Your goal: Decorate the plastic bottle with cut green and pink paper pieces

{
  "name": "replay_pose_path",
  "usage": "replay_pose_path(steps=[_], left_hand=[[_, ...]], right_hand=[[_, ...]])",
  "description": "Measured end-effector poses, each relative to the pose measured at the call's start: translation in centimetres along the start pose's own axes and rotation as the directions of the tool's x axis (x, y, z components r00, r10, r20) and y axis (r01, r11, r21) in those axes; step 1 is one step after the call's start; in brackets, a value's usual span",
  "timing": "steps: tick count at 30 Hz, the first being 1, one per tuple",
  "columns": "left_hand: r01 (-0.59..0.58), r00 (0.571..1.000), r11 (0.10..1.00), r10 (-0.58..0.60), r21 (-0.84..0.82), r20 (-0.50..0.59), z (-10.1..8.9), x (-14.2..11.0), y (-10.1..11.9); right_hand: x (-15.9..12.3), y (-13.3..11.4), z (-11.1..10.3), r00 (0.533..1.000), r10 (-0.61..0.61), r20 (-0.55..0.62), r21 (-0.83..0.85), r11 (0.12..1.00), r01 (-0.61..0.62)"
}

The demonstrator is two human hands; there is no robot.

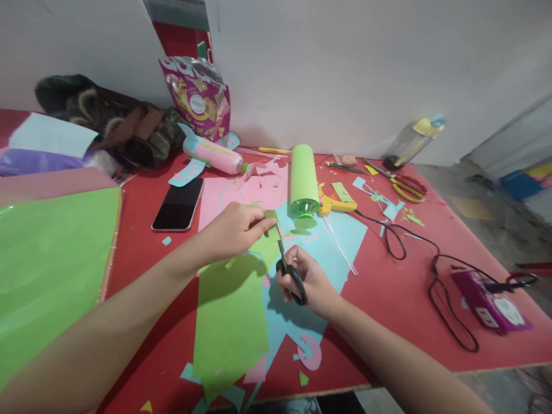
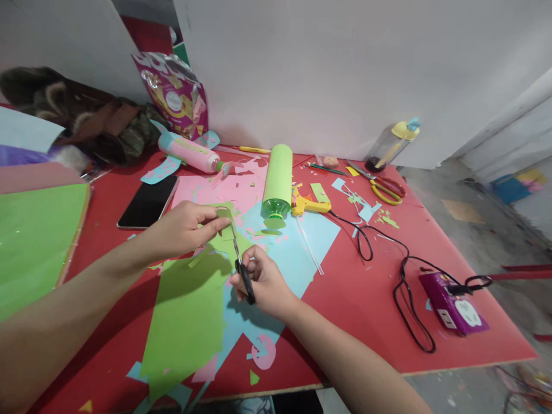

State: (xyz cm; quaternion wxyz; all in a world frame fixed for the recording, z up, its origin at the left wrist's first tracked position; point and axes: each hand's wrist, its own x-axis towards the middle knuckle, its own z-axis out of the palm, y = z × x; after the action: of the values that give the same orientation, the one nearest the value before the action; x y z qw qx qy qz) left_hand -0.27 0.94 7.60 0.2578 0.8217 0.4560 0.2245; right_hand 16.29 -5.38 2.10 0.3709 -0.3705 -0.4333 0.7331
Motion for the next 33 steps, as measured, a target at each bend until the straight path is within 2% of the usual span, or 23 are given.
replay_pose_path(steps=[11,19,26,33], left_hand=[[0.065,0.996,0.997,-0.062,-0.039,0.056,-0.39,-0.07,0.29],[0.178,0.979,0.976,-0.162,-0.123,0.125,-0.5,0.06,0.47],[0.285,0.947,0.92,-0.227,-0.27,0.226,-0.45,-0.09,0.34],[0.301,0.937,0.906,-0.223,-0.298,0.268,-0.06,-0.08,0.21]], right_hand=[[-0.12,-0.49,0.32,0.999,0.035,-0.039,-0.027,0.999,-0.036],[0.02,-0.38,0.23,0.999,0.032,-0.03,-0.034,0.999,-0.033],[-0.16,0.19,-0.24,0.996,-0.03,0.08,-0.009,0.999,0.031],[-0.34,0.04,-0.36,0.981,-0.119,0.151,-0.045,0.991,0.127]])
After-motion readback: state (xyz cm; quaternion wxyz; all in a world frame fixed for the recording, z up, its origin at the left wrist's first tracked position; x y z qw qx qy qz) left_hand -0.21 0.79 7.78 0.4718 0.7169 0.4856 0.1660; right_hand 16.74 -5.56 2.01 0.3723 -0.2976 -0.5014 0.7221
